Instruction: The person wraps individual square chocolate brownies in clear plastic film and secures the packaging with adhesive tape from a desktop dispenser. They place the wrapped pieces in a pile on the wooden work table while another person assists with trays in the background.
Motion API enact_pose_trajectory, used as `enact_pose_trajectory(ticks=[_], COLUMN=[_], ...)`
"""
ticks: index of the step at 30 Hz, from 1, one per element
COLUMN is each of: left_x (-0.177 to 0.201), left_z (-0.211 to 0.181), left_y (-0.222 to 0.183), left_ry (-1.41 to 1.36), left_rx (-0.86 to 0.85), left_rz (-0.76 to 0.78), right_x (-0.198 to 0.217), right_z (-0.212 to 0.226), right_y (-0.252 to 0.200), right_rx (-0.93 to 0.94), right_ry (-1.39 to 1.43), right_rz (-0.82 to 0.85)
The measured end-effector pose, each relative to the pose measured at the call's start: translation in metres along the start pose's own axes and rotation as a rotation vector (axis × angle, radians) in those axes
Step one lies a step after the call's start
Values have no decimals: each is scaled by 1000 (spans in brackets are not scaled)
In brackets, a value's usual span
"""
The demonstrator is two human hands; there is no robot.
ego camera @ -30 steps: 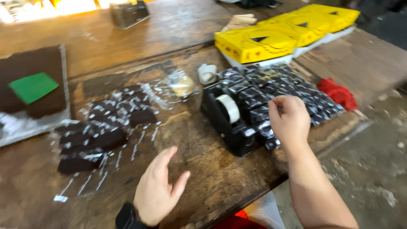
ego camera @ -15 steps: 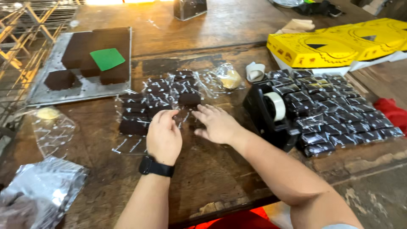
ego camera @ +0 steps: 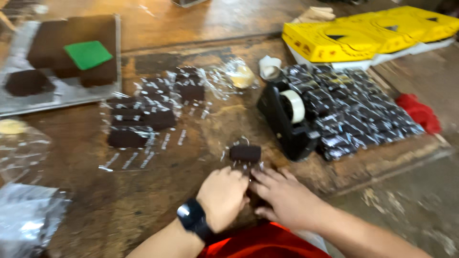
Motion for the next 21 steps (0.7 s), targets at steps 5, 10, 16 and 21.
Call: enact_pose_trajectory(ticks=[5,10,16,21], left_x=[-37,-48,-56,-61], left_z=[-40,-61,-59,-60], left_y=[-17,-41,-82,-86], left_ry=[117,129,250,292], left_rx=[13,86,-11,3], left_rz=[158,-30,-343,-331], right_x=[8,46,17,1], right_z=[-15,-40,-57,-64], right_y=[-55,-62,14,22], right_rx=[-19,5,189,283], right_ry=[238,418,690,643], right_rz=[-214,-791,-489,-491])
Point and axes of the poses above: each hand's wrist, its own y-axis towards the middle knuckle, its own x-axis out of the back of the hand, z = x × y, the point moved 10 cm from there along y, towards the middle knuckle, and after that the axes turned 1 degree about -x, right-handed, at the moved point
